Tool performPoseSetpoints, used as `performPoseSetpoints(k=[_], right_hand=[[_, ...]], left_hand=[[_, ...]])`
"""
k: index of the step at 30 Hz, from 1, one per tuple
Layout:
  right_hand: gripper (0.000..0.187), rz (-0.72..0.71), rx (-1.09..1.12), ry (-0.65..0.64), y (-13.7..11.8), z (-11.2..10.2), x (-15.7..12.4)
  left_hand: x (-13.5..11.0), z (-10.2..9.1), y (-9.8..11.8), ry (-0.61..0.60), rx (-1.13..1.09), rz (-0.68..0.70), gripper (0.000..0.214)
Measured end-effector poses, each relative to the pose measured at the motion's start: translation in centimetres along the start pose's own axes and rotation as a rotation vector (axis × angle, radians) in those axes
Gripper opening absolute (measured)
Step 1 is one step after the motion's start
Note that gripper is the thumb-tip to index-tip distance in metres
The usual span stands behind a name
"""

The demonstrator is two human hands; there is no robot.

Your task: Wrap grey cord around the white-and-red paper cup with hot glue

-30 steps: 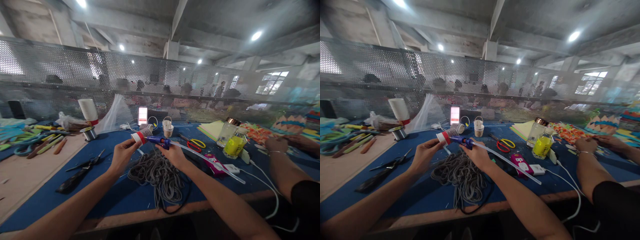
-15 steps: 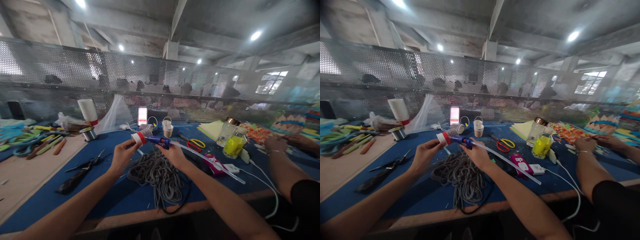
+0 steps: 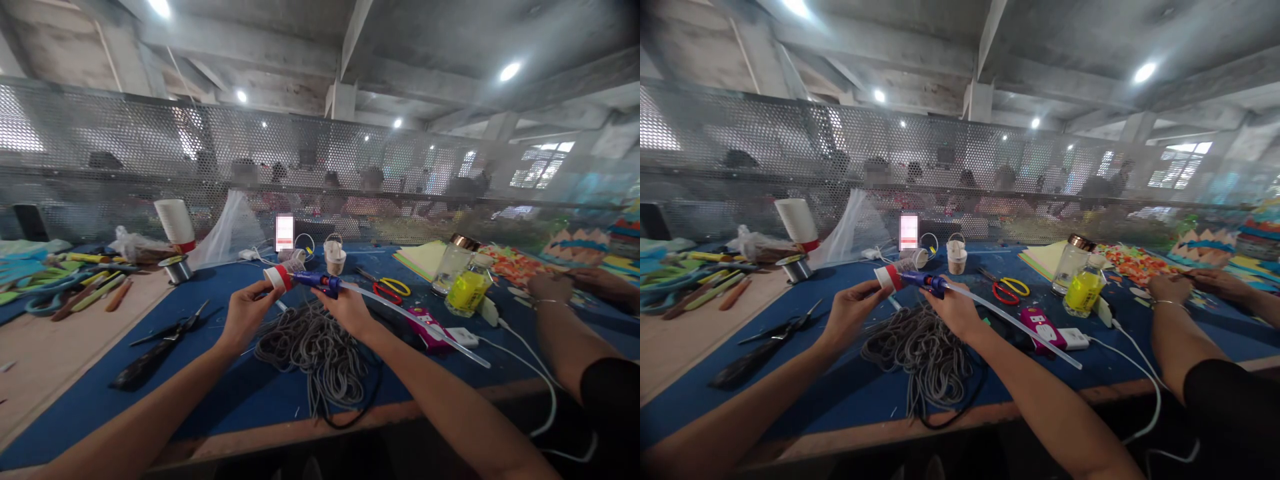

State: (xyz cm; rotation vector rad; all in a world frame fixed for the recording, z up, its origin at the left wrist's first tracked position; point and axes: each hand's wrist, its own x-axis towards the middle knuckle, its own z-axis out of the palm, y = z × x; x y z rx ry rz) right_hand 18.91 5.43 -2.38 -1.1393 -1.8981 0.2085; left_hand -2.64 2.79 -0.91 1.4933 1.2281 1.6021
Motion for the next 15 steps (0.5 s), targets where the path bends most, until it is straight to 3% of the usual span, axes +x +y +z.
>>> performPoseSetpoints(k=[15], right_hand=[[0.036,0.017,0.011,0.007,0.04,-0.08,0.1]], left_hand=[[-0.32,0.0,0.07,-0.041,0.062,0.033,0.033]])
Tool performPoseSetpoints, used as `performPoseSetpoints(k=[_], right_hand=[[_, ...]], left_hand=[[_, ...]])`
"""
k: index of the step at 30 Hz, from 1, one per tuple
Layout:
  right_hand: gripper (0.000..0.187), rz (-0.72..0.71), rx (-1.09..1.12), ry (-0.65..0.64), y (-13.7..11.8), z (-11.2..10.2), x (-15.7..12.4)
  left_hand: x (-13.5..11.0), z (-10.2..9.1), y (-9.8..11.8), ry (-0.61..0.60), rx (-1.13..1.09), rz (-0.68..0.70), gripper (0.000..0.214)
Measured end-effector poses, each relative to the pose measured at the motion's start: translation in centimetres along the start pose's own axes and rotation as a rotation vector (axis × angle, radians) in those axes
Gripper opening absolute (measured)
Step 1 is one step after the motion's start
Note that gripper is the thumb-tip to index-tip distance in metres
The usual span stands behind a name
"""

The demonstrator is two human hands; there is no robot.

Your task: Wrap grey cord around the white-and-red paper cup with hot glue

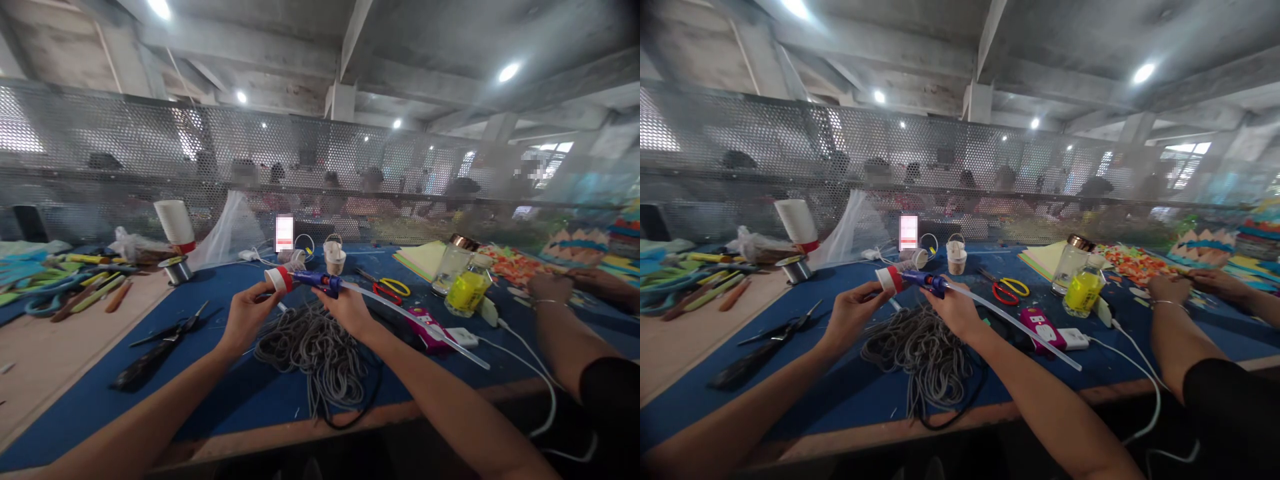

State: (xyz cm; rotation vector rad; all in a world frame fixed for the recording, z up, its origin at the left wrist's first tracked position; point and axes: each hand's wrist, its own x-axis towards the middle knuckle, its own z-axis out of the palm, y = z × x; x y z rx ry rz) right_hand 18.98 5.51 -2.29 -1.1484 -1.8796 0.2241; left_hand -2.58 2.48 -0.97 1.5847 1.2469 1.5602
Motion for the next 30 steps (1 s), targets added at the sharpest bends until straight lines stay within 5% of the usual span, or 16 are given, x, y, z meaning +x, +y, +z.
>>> performPoseSetpoints(k=[9,13,18,30], right_hand=[[0.037,0.104,0.179,-0.038,-0.7,-0.3,0.0],[0.038,0.189,0.488,-0.103,-1.5,-0.6,0.4],[0.038,0.232,0.67,0.001,-1.2,-0.6,1.2],[0.039,0.295,0.589,0.075,-1.2,1.3,0.5]], left_hand=[[-0.1,-0.1,-0.4,-0.043,0.032,0.046,0.027],[0.0,0.0,-0.3,-0.08,-0.057,-0.054,0.027],[0.2,0.2,-0.6,-0.121,-0.336,-0.225,0.029],[0.4,0.4,-0.3,-0.145,-0.624,-0.375,0.028]])
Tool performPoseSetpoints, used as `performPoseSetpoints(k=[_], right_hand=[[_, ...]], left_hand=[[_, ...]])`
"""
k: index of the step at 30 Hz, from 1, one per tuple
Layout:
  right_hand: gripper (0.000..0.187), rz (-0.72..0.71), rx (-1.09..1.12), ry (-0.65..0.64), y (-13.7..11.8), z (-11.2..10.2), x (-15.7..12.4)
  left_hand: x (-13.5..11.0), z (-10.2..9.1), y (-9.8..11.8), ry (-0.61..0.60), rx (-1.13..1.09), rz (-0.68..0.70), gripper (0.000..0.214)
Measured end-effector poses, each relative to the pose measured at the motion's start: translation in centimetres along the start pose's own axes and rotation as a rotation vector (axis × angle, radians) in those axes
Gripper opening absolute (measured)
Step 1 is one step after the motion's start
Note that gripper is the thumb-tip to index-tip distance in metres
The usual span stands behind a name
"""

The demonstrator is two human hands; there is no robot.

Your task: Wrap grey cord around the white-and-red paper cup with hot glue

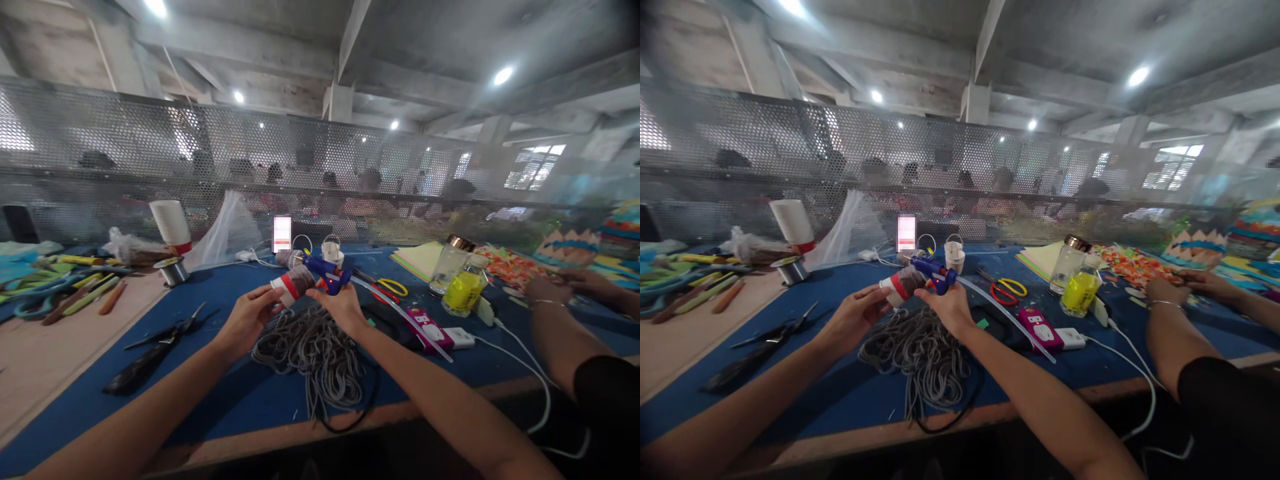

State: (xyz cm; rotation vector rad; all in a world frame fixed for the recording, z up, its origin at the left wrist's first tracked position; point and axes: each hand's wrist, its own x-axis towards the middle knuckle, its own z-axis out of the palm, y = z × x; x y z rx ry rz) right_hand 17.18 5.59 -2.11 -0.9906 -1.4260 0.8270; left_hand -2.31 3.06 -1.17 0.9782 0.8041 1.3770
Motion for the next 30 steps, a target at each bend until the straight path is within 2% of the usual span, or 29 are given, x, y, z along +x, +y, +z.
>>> performPoseSetpoints(k=[9,17,23,30], right_hand=[[0.033,0.0,-0.036,0.014,0.0,0.2,-0.4],[0.023,-0.029,-0.053,0.015,-0.5,0.1,-0.5],[0.025,-0.148,-0.123,0.121,-1.0,-0.6,0.2],[0.021,-0.279,-0.274,0.212,-1.3,-1.7,0.7]], left_hand=[[0.2,-0.8,-0.5,-0.021,-0.117,-0.04,0.016],[0.3,-0.7,-0.7,-0.012,-0.108,-0.065,0.019],[-0.2,0.1,-0.3,0.055,0.13,-0.003,0.027],[-1.2,0.5,-0.1,-0.038,0.445,0.111,0.029]])
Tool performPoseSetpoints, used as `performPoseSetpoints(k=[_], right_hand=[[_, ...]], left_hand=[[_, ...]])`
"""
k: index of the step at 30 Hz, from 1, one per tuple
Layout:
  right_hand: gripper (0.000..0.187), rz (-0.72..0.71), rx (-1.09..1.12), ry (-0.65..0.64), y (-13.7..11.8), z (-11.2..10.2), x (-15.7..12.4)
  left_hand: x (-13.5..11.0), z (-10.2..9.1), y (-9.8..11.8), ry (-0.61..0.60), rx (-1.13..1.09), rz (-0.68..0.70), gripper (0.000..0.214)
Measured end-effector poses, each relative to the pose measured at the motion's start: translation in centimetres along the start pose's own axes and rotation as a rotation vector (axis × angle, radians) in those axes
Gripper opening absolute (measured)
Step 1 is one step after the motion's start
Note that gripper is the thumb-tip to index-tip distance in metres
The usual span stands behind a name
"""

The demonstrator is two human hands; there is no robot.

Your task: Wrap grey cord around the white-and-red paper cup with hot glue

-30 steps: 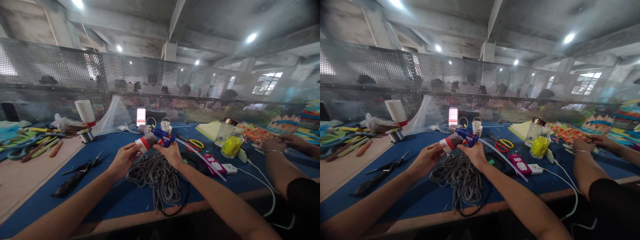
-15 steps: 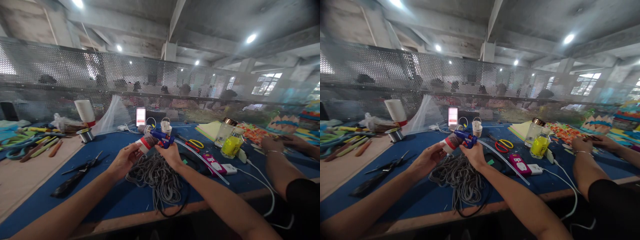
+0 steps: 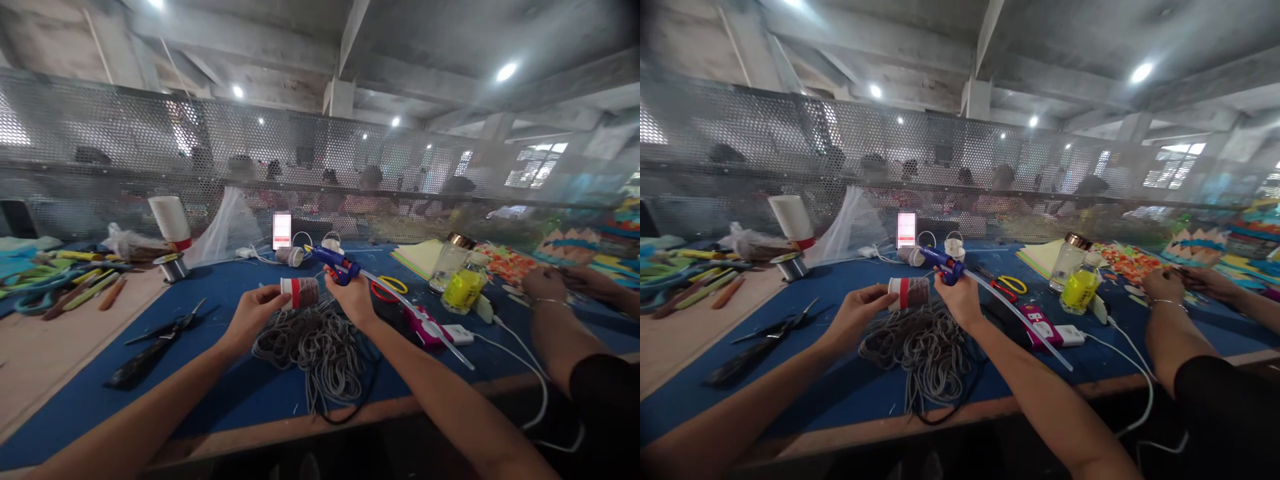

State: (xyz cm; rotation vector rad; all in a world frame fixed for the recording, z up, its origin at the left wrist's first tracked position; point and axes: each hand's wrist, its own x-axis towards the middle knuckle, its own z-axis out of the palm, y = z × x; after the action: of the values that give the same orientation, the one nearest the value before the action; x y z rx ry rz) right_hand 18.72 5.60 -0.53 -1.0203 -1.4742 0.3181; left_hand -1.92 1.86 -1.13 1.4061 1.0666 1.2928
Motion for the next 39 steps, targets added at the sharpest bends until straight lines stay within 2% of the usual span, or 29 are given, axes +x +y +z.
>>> performPoseSetpoints(k=[4,8,20,39], right_hand=[[0.018,-0.101,-0.095,0.052,0.3,-0.2,0.1],[0.018,-0.127,-0.069,0.014,0.8,-0.3,0.1],[0.028,0.065,-0.075,-0.058,0.8,-0.4,0.2],[0.027,0.022,-0.091,-0.093,1.2,-0.1,0.2]], left_hand=[[-0.4,0.2,0.4,-0.053,0.041,0.001,0.029],[-0.6,0.3,0.9,-0.086,0.027,-0.018,0.026],[-0.7,0.4,0.8,-0.166,-0.054,-0.057,0.02],[-0.8,0.1,0.7,-0.26,-0.056,-0.045,0.022]])
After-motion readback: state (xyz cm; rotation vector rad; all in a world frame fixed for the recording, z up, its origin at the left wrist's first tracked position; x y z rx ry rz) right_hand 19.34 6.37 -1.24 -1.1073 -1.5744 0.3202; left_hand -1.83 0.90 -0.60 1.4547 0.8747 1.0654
